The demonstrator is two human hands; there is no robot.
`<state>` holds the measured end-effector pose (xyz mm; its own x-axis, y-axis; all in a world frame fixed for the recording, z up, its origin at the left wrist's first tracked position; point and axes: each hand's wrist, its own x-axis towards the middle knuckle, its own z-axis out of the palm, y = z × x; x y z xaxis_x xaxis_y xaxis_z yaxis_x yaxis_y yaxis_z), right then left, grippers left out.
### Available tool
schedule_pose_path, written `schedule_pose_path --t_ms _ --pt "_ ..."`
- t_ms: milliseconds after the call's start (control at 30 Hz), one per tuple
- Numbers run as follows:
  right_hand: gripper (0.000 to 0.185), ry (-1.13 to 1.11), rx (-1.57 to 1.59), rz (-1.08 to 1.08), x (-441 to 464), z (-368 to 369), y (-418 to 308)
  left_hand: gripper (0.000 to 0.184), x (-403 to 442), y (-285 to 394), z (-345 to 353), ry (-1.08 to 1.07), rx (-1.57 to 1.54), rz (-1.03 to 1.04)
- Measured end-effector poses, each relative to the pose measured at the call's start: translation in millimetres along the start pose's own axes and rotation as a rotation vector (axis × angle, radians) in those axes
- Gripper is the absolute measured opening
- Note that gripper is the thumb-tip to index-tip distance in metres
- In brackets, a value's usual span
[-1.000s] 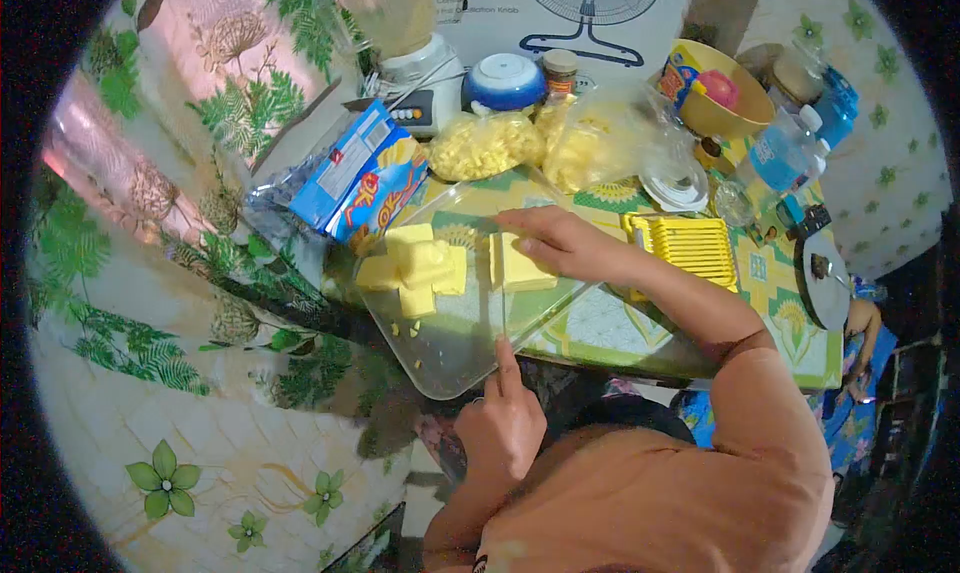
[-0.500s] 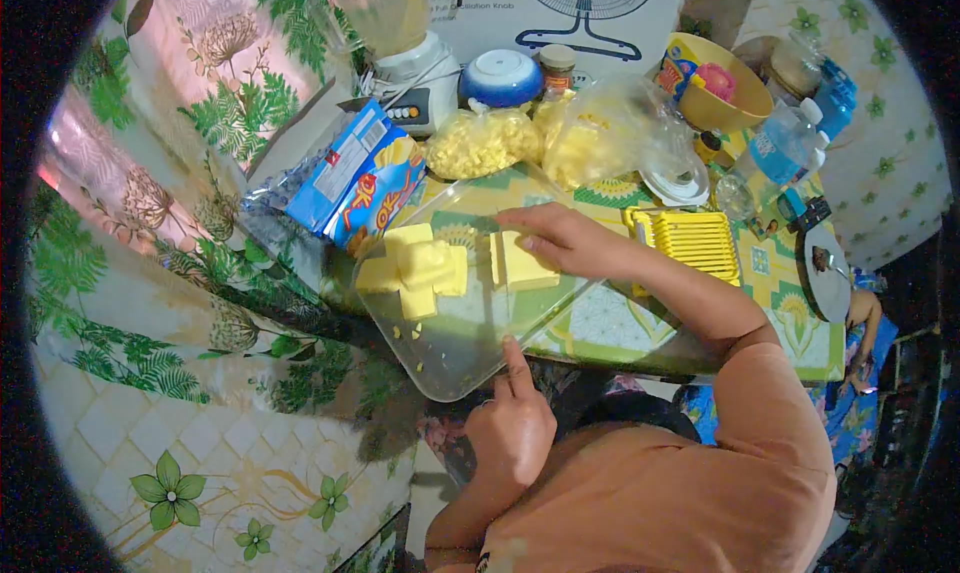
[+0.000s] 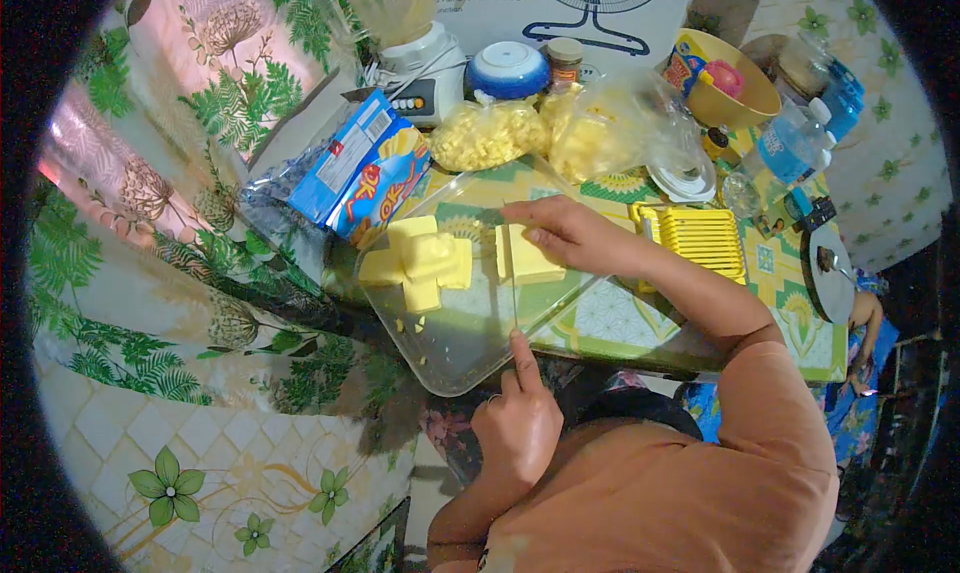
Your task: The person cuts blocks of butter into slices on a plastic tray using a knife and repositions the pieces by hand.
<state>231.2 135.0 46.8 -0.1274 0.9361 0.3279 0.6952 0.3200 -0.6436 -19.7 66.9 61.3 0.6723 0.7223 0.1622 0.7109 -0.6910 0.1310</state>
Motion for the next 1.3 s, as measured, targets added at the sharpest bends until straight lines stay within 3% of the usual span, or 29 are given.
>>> schedule_pose_path --t_ms 400,1100,1300 --pt "0.035 0.049 -0.003 -0.013 1 3 4 0.069 0 -1 2 -0.002 -0.017 0.005" --pt "0.041 0.024 -0.507 -0.006 -1 -4 -2 0.074 3 0 -5 -0.087 -0.049 -0.028" --pt "0.041 0.0 -0.486 0.033 3 -5 -5 0.075 3 -1 -2 -0.104 -0.037 -0.021"
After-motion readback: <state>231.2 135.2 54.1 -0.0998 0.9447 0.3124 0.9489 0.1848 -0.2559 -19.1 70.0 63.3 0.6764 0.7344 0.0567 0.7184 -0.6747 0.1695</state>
